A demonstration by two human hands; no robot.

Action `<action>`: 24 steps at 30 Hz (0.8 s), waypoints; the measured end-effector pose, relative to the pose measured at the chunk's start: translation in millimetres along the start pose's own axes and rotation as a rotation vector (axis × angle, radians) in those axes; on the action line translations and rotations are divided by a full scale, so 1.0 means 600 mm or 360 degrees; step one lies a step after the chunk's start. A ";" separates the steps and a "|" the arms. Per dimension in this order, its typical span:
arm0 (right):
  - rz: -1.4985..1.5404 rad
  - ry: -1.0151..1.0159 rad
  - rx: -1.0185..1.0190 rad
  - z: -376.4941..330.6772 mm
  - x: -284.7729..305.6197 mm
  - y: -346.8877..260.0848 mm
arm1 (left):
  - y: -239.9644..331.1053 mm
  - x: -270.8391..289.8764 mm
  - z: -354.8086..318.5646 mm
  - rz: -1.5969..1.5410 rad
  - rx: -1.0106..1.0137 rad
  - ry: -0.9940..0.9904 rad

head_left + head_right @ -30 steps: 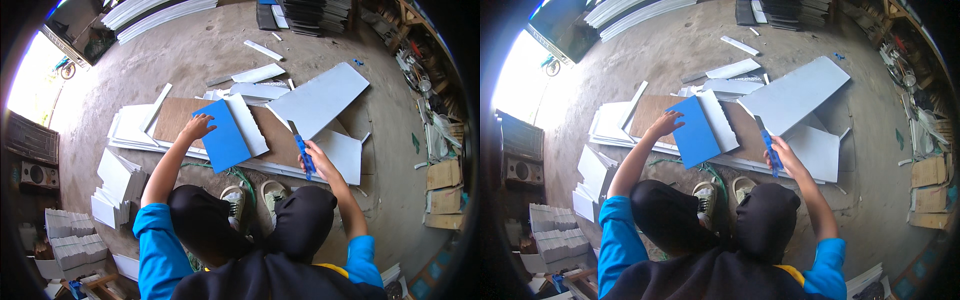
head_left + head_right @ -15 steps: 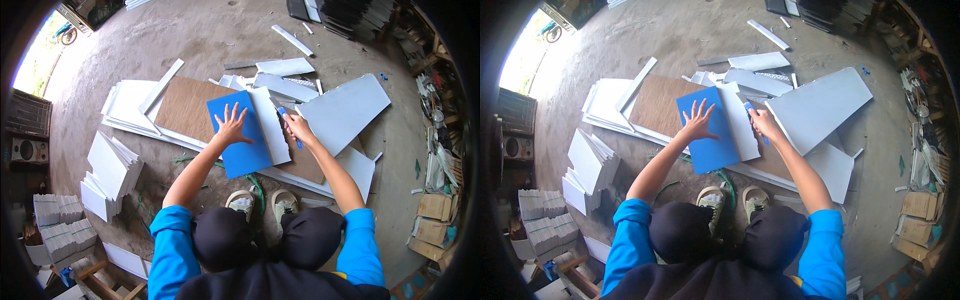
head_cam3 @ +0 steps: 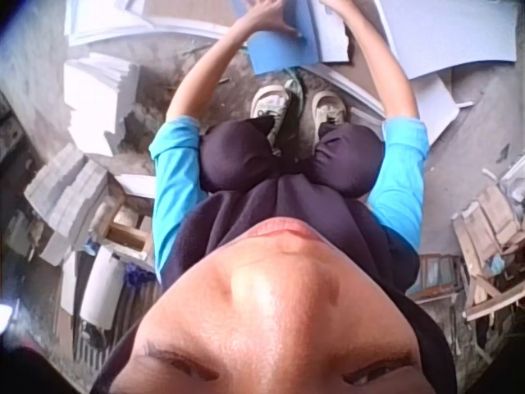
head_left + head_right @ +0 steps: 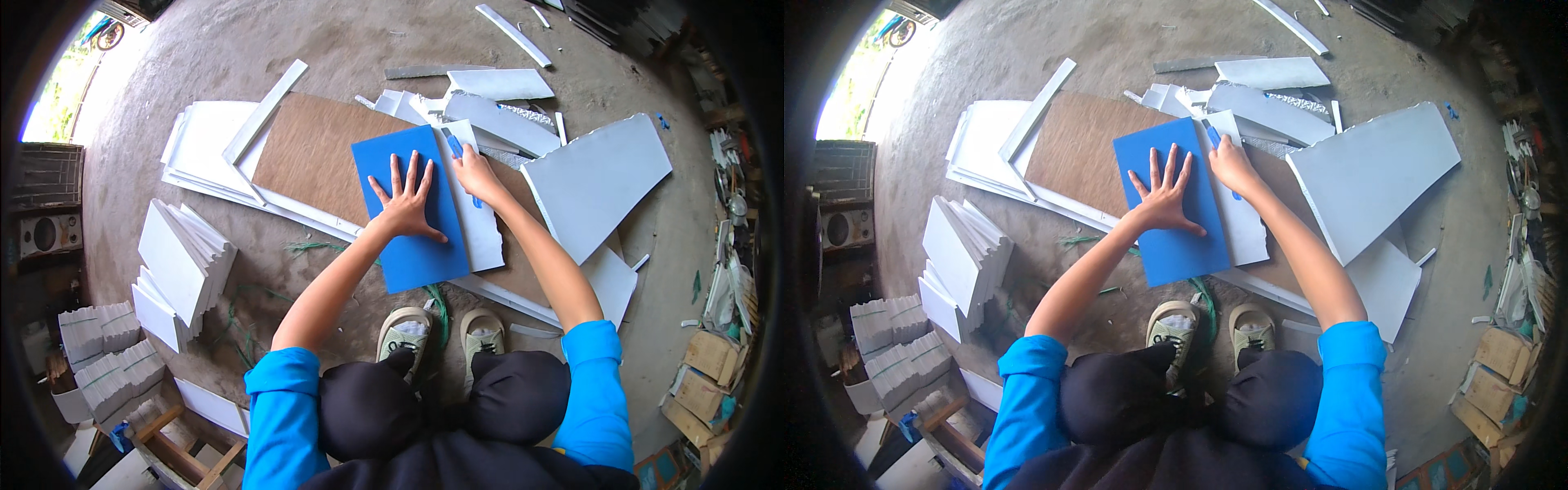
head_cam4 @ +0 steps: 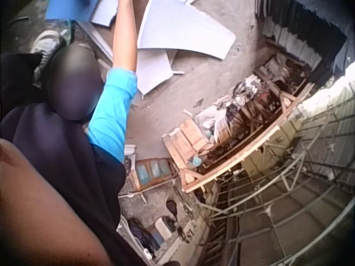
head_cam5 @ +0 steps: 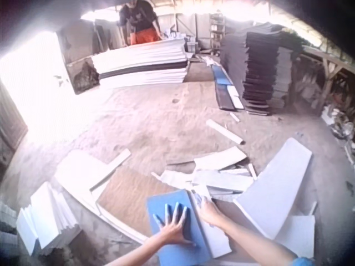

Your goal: The person sits on the floor and uses a utility knife to cut a blue rectangular sheet placed on top of a larger white board. They score the blue sheet along its edges and then snap it off to separate the piece. The person repeats this process with another blue sheet, cutting and snapping it to size.

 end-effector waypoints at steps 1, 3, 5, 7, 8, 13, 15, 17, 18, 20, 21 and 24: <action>-0.0077 0.0009 0.0028 0.004 -0.006 -0.004 | 0.002 -0.001 0.001 0.0002 0.0009 0.0002; -0.0229 0.0027 0.0081 0.016 -0.015 -0.011 | 0.002 -0.003 0.002 0.0015 0.0048 -0.0001; -0.0229 0.0023 0.0101 0.022 -0.023 -0.009 | 0.006 0.001 0.004 0.0026 0.0083 -0.0039; -0.0227 0.0022 0.0124 0.026 -0.032 -0.004 | 0.009 0.000 0.005 0.0021 0.0086 -0.0040; -0.0228 0.0062 0.0173 0.028 -0.036 -0.002 | 0.010 0.000 0.006 0.0021 0.0087 -0.0039; -0.0219 0.0190 0.0312 0.015 -0.041 -0.014 | 0.005 -0.002 0.003 -0.0009 0.0060 0.0027; -0.0212 0.0158 0.0261 0.015 -0.041 -0.017 | 0.006 -0.002 0.003 -0.0016 0.0055 0.0038; -0.0224 0.0147 0.0274 0.017 -0.041 -0.015 | 0.007 -0.003 0.004 -0.0030 0.0045 0.0050; -0.0239 0.0150 0.0312 0.018 -0.041 -0.015 | 0.007 -0.004 0.004 -0.0035 0.0039 0.0053; -0.0299 0.0130 0.0320 0.022 -0.041 -0.018 | 0.006 -0.006 0.004 -0.0040 0.0032 0.0058; -0.0347 0.0109 0.0287 0.025 -0.039 -0.019 | 0.006 -0.007 0.004 -0.0031 0.0048 0.0065; -0.0567 0.0074 0.0265 0.031 -0.025 -0.041 | 0.006 -0.007 0.003 0.0003 0.0092 0.0074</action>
Point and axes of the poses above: each hand's wrist, its own z-axis towards the middle knuckle, its own x-axis out of the back of the hand, y = z × x, the point moved 2 cm from there along z, towards the middle knuckle, and after that the axes turned 6 degrees about y, right-handed, at the moved point
